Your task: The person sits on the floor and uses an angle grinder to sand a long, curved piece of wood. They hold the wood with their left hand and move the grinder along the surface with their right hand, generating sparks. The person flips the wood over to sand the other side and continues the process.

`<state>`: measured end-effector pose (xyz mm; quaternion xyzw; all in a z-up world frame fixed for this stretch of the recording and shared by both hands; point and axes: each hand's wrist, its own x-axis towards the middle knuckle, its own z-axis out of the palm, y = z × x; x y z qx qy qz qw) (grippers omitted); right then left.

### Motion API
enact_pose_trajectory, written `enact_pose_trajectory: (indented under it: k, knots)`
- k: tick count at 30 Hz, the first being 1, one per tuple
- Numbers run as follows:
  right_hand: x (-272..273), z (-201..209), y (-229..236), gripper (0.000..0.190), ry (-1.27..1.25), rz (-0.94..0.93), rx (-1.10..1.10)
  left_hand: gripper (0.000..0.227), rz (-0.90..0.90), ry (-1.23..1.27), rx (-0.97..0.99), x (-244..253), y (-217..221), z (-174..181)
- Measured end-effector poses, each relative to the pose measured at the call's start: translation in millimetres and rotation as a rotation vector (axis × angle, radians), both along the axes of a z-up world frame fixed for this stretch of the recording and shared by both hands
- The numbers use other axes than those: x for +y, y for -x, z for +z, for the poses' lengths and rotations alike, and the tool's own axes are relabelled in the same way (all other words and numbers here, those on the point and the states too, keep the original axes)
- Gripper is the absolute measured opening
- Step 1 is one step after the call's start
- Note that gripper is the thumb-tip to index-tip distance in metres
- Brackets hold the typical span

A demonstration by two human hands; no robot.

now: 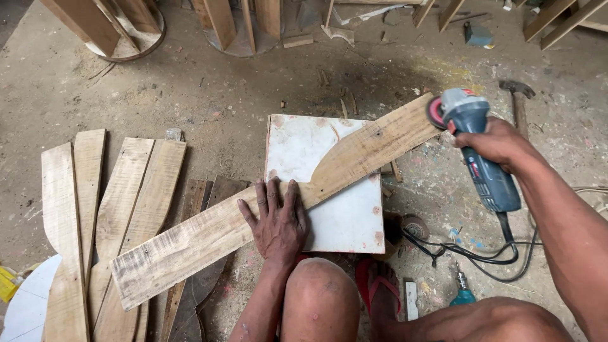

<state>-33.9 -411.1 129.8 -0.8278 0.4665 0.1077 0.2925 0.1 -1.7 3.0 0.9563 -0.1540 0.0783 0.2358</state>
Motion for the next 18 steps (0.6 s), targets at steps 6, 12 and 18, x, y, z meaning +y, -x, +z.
enact_pose_trajectory:
  k: [6, 12, 18]
  knots:
    - [65, 9, -20, 0.043, -0.101, 0.072, -0.015, 0.043, -0.003, 0.023, 0.004, 2, -1, 1]
    - [150, 34, -15, 0.061, 0.015, 0.341, 0.078, 0.040, 0.029, -0.037, 0.030, 3, 3, 10]
    - [159, 18, -13, 0.075, -0.047, 0.472, 0.092, 0.040, 0.044, -0.077, 0.015, 3, 2, 5]
